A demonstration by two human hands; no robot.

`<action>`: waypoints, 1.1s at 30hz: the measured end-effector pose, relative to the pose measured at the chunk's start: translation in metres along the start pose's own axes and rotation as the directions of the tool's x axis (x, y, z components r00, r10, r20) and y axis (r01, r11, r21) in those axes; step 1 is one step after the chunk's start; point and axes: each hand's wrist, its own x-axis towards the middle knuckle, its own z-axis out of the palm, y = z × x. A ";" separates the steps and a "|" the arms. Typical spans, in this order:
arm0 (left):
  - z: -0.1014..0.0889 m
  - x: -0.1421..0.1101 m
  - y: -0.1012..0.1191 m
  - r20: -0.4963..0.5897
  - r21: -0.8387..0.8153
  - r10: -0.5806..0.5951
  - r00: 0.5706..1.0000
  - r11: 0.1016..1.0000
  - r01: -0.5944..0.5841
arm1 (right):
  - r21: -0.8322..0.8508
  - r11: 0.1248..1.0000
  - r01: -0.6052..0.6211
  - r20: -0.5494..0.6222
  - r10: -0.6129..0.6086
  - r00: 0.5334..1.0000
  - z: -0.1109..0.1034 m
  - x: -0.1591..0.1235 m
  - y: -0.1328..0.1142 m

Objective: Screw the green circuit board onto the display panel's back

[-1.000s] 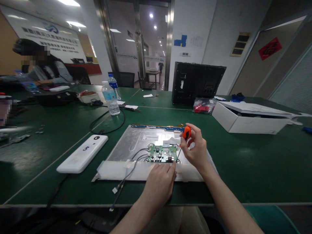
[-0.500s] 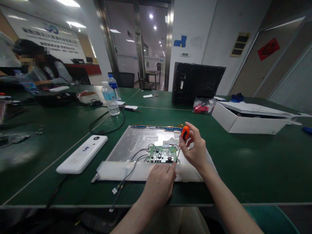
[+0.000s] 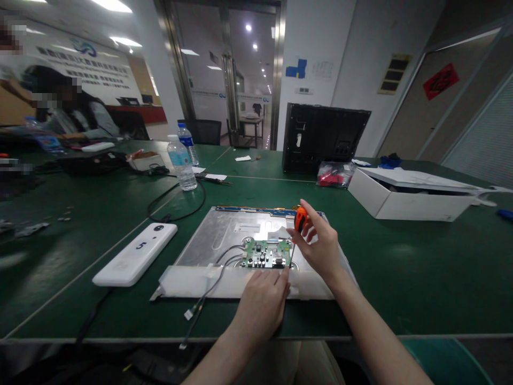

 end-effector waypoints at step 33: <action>-0.003 0.002 0.001 0.030 0.005 -0.017 0.999 1.000 0.017 | 0.014 1.000 -0.005 -0.015 0.006 1.000 0.000 0.000 -0.002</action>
